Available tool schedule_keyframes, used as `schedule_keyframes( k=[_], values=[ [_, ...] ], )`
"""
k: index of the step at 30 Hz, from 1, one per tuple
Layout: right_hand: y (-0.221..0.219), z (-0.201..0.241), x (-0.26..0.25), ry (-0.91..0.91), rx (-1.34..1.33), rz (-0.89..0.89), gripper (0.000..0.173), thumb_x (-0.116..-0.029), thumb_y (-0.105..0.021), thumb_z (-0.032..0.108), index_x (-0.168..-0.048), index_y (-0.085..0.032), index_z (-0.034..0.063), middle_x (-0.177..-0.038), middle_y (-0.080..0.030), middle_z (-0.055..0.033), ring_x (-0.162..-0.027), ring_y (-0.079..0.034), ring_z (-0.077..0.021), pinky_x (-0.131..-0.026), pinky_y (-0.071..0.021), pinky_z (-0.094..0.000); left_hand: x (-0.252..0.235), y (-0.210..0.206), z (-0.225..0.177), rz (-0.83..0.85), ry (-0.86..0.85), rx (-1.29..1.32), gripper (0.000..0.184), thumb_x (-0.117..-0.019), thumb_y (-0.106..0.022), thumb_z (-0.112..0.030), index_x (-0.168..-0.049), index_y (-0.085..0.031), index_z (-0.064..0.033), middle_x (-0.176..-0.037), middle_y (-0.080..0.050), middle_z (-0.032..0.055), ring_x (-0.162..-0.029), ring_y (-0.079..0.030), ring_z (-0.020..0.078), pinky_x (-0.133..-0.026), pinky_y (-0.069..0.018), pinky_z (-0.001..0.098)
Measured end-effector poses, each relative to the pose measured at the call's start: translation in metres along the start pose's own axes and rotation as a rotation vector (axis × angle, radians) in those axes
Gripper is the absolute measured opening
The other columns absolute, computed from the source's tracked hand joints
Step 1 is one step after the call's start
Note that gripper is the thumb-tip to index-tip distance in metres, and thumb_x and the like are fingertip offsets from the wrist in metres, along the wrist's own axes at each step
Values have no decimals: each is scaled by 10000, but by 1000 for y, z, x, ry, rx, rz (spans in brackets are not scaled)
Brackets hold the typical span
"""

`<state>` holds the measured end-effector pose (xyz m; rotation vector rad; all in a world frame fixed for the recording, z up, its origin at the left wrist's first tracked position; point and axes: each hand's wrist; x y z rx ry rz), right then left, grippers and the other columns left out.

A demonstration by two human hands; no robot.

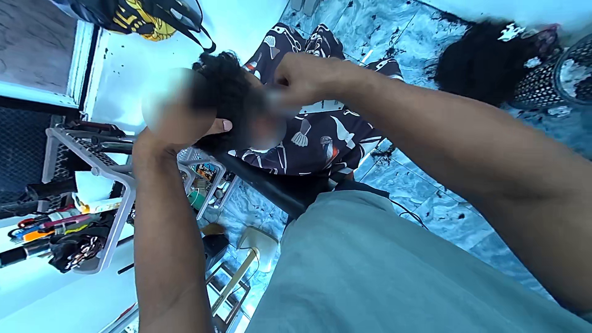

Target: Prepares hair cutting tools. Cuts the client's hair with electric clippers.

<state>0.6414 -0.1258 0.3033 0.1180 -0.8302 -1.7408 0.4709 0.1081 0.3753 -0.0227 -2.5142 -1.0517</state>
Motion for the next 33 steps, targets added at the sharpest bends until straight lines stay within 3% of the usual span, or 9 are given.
schedule_keyframes(
  k=[2,5,14,19,21,24,28,30,33],
  values=[
    [-2,-1,1,41,-68,-34,344,-882,-783,378,-955,-709,50,-844,-657,-91,-783,-630,-232,-716,-521,-494,-2,1,-1,5,-6,-2,991,-726,-887,-242,-1560,-356,-191,-1458,-557,25,-1322,-551,85,-1127,-474,330],
    [-5,0,1,26,36,-43,371,-847,-792,400,-961,-701,58,-862,-666,-110,-822,-656,-289,-717,-532,-569,-4,2,-4,24,-15,16,974,-733,-886,-205,-1552,-360,-183,-1444,-568,12,-1305,-563,64,-1113,-487,298],
    [-6,11,8,68,-134,-79,351,-867,-794,412,-948,-704,83,-820,-657,-47,-736,-627,-169,-691,-532,-423,-7,4,0,9,20,-4,957,-734,-890,-280,-1538,-378,-192,-1429,-575,40,-1292,-577,86,-1097,-503,336],
    [-56,-21,62,-160,-351,-143,374,-924,-748,325,-1082,-669,-5,-917,-674,-157,-783,-678,-269,-731,-589,-517,8,-8,11,-200,-66,-247,1030,-761,-788,-624,-1613,-304,-307,-1691,-145,207,-1544,-236,348,-1202,-318,555],
    [-96,-34,85,-324,-553,-120,387,-939,-740,262,-1178,-642,-26,-989,-690,-194,-792,-708,-293,-731,-623,-516,17,-16,10,-234,-70,-303,928,-816,-708,-682,-1587,-368,-293,-1700,-125,208,-1537,-264,362,-1182,-343,579],
    [-145,-30,91,-422,-681,-106,424,-915,-756,232,-1236,-629,-14,-1035,-701,-180,-846,-700,-267,-775,-603,-481,18,-15,13,-124,-41,-354,1074,-752,-696,-771,-1632,-263,-333,-1717,-80,189,-1468,-383,408,-1089,-407,659],
    [-172,-2,60,-362,-880,-202,385,-947,-729,192,-1242,-612,-26,-1027,-710,-175,-812,-726,-267,-734,-641,-460,5,-8,14,-79,-107,-359,1002,-775,-725,-699,-1594,-370,-244,-1607,-373,183,-1375,-502,365,-1084,-419,646],
    [-177,11,44,-348,-930,-243,378,-954,-723,210,-1231,-619,-25,-1005,-709,-177,-788,-728,-277,-718,-647,-462,-4,-6,10,-80,-125,-348,809,-805,-717,-680,-1426,-552,-188,-1348,-624,137,-1232,-623,292,-1036,-480,617],
    [-183,24,29,-383,-966,-271,363,-957,-722,238,-1181,-625,-30,-964,-714,-178,-767,-734,-289,-699,-652,-468,-16,-8,4,-27,17,-361,679,-849,-641,-725,-1186,-700,-138,-1108,-709,131,-1068,-679,281,-936,-500,622]
  ],
)
Point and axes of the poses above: each hand's wrist, its own x-axis away from the middle knuckle, its own y-axis out of the back of the hand, z = x × y
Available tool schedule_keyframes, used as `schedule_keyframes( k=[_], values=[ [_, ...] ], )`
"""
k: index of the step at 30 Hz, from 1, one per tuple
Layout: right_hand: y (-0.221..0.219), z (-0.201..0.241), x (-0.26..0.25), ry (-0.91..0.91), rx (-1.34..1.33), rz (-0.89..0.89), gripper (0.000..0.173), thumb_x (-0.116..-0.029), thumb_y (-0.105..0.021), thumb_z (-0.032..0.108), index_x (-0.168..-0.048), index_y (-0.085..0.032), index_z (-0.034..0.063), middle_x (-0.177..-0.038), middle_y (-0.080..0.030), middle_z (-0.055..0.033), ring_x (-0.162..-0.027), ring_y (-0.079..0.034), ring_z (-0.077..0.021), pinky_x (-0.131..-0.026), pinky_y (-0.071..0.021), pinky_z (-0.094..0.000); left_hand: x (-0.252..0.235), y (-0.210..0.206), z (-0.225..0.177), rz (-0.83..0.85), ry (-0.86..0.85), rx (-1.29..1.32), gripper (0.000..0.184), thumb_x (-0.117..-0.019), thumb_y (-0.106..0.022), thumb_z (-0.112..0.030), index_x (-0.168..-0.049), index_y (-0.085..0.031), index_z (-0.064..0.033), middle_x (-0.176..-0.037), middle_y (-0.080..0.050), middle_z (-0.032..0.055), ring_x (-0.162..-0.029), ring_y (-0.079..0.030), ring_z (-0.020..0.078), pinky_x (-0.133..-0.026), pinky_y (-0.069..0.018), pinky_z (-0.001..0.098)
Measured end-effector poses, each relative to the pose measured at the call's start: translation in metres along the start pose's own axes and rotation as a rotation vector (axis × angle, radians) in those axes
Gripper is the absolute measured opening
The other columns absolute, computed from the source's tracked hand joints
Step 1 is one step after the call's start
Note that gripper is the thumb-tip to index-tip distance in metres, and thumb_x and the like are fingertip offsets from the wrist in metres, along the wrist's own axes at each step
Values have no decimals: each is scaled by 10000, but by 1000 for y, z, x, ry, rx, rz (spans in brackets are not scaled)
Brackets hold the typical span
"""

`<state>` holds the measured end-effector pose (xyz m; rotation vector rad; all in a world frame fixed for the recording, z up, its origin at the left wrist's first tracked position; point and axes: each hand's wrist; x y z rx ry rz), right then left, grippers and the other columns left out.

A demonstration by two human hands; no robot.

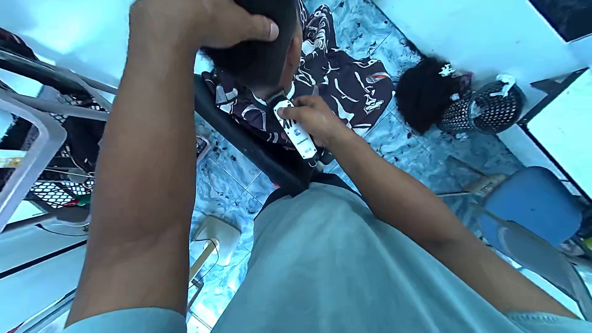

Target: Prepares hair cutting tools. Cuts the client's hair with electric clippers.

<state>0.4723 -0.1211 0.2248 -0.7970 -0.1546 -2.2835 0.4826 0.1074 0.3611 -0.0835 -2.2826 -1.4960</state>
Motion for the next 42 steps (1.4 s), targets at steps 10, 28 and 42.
schedule_keyframes(
  k=[10,28,42],
  values=[
    [-7,19,-12,-11,-168,-40,262,-986,-683,185,-1113,-614,-34,-923,-696,-177,-696,-724,-284,-629,-653,-452,-98,-17,52,105,-236,107,499,-877,-645,-688,-1043,-737,-227,-915,-707,-14,-819,-677,70,-743,-573,362],
    [9,31,-23,22,-170,45,271,-973,-691,159,-1157,-621,-28,-945,-705,-175,-713,-723,-275,-639,-648,-428,-47,20,5,17,91,-15,795,-746,-712,-734,-1292,-646,-160,-1202,-687,132,-1137,-659,271,-981,-483,628],
    [14,26,-28,99,-109,66,291,-933,-725,124,-1156,-628,-36,-993,-691,-179,-795,-719,-276,-721,-646,-453,-39,24,2,36,61,117,762,-792,-786,-582,-1429,-530,-251,-1318,-643,78,-1213,-632,194,-1036,-498,541]
  ],
)
Point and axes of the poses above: each hand's wrist, its own x-axis away from the middle knuckle, its own y-axis out of the back of the hand, z = x × y
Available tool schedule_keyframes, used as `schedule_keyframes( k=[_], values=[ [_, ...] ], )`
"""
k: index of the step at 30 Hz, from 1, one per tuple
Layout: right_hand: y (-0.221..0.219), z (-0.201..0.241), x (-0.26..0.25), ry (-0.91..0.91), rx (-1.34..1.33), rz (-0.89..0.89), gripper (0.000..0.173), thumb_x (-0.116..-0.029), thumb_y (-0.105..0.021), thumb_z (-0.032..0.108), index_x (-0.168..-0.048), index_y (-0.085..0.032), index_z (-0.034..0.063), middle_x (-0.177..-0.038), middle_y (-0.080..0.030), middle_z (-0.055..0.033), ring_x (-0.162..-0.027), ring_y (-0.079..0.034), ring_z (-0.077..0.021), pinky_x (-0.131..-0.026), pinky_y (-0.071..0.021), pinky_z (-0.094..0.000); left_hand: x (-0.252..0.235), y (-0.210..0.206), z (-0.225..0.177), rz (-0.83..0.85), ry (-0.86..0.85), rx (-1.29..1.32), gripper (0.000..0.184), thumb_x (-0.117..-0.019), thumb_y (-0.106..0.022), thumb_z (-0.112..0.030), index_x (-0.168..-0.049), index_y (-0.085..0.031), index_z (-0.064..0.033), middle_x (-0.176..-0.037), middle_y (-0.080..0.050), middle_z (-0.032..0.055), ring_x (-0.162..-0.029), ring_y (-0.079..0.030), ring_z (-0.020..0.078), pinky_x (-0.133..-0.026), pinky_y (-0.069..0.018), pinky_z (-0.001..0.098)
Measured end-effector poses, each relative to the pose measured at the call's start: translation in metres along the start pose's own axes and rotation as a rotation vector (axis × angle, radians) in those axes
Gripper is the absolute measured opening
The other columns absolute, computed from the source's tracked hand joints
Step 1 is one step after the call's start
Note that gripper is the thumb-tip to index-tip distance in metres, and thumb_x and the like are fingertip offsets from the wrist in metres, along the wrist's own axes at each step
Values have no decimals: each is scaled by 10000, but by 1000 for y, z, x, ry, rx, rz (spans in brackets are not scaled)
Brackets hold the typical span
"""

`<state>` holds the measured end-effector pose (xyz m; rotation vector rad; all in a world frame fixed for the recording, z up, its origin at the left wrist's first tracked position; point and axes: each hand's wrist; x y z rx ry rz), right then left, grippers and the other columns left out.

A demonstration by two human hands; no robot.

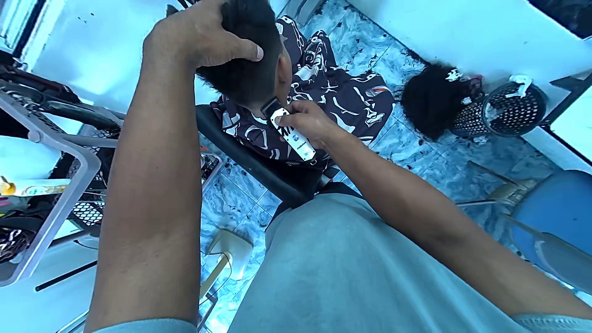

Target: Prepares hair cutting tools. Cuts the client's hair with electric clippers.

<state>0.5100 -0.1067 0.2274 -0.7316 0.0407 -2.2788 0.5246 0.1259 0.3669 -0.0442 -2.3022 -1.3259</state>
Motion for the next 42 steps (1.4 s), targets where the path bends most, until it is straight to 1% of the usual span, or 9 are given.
schedule_keyframes(
  k=[4,7,19,23,27,31,34,39,42],
  values=[
    [2,4,-2,83,-61,50,282,-955,-695,99,-1188,-619,-39,-1006,-684,-174,-801,-713,-268,-726,-643,-440,2,0,-1,16,-22,42,700,-821,-799,-515,-1417,-536,-259,-1303,-651,50,-1183,-646,141,-1027,-527,468],
    [4,4,-4,3,61,21,267,-925,-730,127,-1111,-636,-40,-965,-686,-174,-757,-713,-269,-692,-643,-451,-1,1,0,23,-50,6,713,-824,-785,-530,-1432,-523,-267,-1312,-648,44,-1201,-636,132,-1041,-515,462],
    [7,10,-6,90,-32,58,289,-941,-714,115,-1162,-622,-46,-979,-693,-177,-790,-715,-274,-722,-643,-454,-1,3,1,26,-31,-15,787,-823,-776,-551,-1488,-484,-246,-1365,-627,74,-1257,-609,174,-1080,-478,502],
    [12,14,-8,-6,112,25,280,-919,-741,149,-1104,-644,-38,-965,-693,-180,-757,-721,-280,-689,-647,-465,-1,3,-1,23,-33,-16,758,-830,-775,-538,-1473,-497,-249,-1359,-628,60,-1255,-609,159,-1079,-483,486],
    [11,24,-3,55,-62,86,280,-949,-704,108,-1170,-629,-46,-996,-695,-185,-788,-720,-283,-708,-648,-446,0,2,-2,24,-31,11,721,-835,-783,-524,-1444,-519,-244,-1330,-641,58,-1222,-626,149,-1062,-497,474],
    [10,22,-5,8,121,20,279,-897,-761,138,-1090,-656,-34,-949,-698,-171,-752,-713,-262,-693,-639,-451,-1,3,-4,32,-42,17,706,-843,-781,-509,-1447,-525,-248,-1317,-651,53,-1206,-635,141,-1053,-505,464],
    [11,29,-4,71,-77,68,274,-947,-703,104,-1166,-631,-44,-988,-700,-178,-793,-721,-282,-720,-648,-459,-3,2,-2,27,-32,8,703,-831,-782,-532,-1423,-536,-244,-1306,-650,48,-1201,-633,136,-1052,-504,463],
    [10,23,-7,79,276,-3,285,-862,-784,177,-1052,-683,-10,-925,-696,-140,-771,-684,-224,-712,-598,-430,-3,3,-3,29,-26,9,717,-830,-779,-536,-1439,-529,-251,-1319,-649,46,-1207,-633,139,-1052,-505,470],
    [6,30,-3,108,20,49,290,-924,-732,107,-1155,-646,-45,-992,-698,-177,-804,-721,-277,-731,-647,-465,-2,2,-3,24,-10,4,713,-831,-776,-537,-1436,-528,-254,-1325,-643,51,-1222,-625,155,-1057,-493,489]
  ],
)
Point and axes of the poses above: each hand's wrist, its own x-axis away from the middle knuckle, its own y-axis out of the back of the hand, z = x × y
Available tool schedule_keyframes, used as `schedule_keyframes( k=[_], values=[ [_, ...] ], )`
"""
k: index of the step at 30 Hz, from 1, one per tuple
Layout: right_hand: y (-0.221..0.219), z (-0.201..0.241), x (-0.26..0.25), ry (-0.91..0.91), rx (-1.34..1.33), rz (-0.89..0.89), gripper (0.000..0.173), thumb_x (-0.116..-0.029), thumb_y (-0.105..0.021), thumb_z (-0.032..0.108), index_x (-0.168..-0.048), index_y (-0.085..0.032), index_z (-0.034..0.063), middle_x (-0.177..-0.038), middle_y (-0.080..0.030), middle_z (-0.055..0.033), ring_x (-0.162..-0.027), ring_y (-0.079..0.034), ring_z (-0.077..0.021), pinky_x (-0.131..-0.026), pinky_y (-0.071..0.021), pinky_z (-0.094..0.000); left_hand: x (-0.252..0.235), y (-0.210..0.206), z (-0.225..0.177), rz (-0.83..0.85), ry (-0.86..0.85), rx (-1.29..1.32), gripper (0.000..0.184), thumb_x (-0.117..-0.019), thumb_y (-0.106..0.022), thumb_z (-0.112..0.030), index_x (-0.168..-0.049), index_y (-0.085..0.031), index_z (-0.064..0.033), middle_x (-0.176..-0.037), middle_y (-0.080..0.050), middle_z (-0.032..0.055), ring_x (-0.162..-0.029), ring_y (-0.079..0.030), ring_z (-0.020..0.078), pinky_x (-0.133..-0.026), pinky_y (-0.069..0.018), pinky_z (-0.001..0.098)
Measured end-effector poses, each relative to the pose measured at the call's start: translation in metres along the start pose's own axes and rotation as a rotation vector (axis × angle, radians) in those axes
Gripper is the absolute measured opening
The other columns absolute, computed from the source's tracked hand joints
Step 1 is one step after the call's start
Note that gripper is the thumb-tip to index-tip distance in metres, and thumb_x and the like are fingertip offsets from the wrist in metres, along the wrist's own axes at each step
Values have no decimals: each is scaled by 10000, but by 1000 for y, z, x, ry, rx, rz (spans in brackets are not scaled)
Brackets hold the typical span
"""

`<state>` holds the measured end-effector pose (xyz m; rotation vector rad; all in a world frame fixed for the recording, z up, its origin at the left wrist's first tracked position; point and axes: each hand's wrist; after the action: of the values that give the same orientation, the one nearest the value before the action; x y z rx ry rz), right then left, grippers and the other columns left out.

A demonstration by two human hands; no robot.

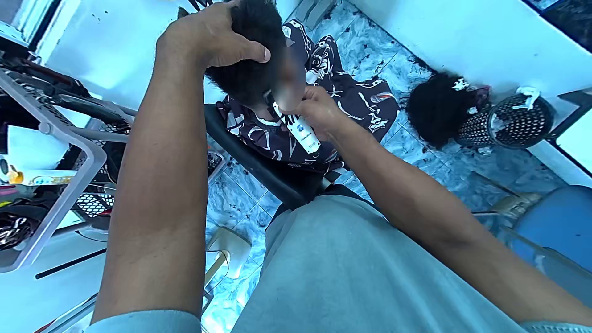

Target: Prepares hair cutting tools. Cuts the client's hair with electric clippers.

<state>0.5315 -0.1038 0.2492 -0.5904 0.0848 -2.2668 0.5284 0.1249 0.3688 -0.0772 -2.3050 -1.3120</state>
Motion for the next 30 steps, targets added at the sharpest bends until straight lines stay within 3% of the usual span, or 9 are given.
schedule_keyframes(
  k=[2,5,8,13,16,20,23,27,30],
  values=[
    [-3,1,0,28,25,-1,289,-923,-733,117,-1141,-642,-49,-970,-696,-175,-783,-721,-275,-716,-649,-458,1,-2,1,-7,16,9,701,-832,-780,-533,-1422,-528,-250,-1306,-650,48,-1201,-635,148,-1041,-508,479],
    [-3,-4,0,-22,236,-49,276,-862,-790,176,-1024,-676,-17,-883,-694,-142,-735,-689,-231,-683,-605,-433,2,0,-3,-2,21,-6,730,-841,-768,-539,-1461,-502,-259,-1339,-635,70,-1235,-619,179,-1056,-487,516],
    [-5,6,3,-13,-24,-3,271,-944,-719,121,-1130,-634,-57,-947,-705,-182,-757,-725,-281,-695,-652,-458,4,0,-5,-4,33,-23,734,-840,-760,-555,-1462,-502,-264,-1345,-632,66,-1242,-614,186,-1059,-480,527],
    [-8,9,5,-53,153,-48,258,-888,-776,149,-1025,-661,-38,-883,-700,-162,-714,-710,-255,-667,-636,-443,0,-1,-5,-8,31,-18,704,-832,-766,-557,-1429,-534,-268,-1325,-645,59,-1224,-626,177,-1048,-491,527],
    [-8,16,6,-32,-10,-22,272,-949,-721,122,-1139,-640,-55,-957,-713,-189,-760,-734,-288,-693,-657,-454,0,-2,-7,-11,21,-4,684,-843,-766,-540,-1423,-546,-250,-1308,-653,60,-1200,-637,171,-1040,-499,512],
    [-10,12,6,-47,135,-53,257,-890,-774,159,-1015,-662,-36,-888,-701,-166,-713,-712,-268,-668,-640,-462,-1,-1,-9,-8,38,-10,705,-841,-769,-550,-1432,-534,-245,-1304,-653,73,-1203,-636,189,-1035,-498,533],
    [-12,17,8,-28,-8,-45,272,-939,-736,132,-1111,-642,-55,-942,-710,-191,-760,-734,-296,-694,-658,-473,-1,-2,-9,-7,39,-24,702,-843,-763,-553,-1426,-538,-233,-1312,-647,83,-1216,-627,201,-1044,-483,541],
    [-16,16,11,-71,70,-67,265,-907,-767,146,-1048,-653,-47,-913,-706,-186,-730,-729,-296,-677,-654,-484,0,-2,-11,2,41,-36,713,-842,-764,-557,-1436,-528,-241,-1308,-650,82,-1211,-632,207,-1039,-487,545],
    [-16,20,12,-33,-39,-31,282,-963,-713,148,-1144,-640,-54,-953,-723,-195,-754,-737,-292,-683,-656,-455,0,-3,-11,-14,75,-78,726,-831,-737,-623,-1395,-574,-197,-1288,-658,110,-1207,-629,242,-1037,-466,585]
  ],
)
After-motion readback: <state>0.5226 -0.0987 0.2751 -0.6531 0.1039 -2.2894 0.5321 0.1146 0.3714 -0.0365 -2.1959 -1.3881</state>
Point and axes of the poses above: each hand's wrist, its own x-axis away from the middle knuckle, its own y-axis out of the back of the hand, z = x × y
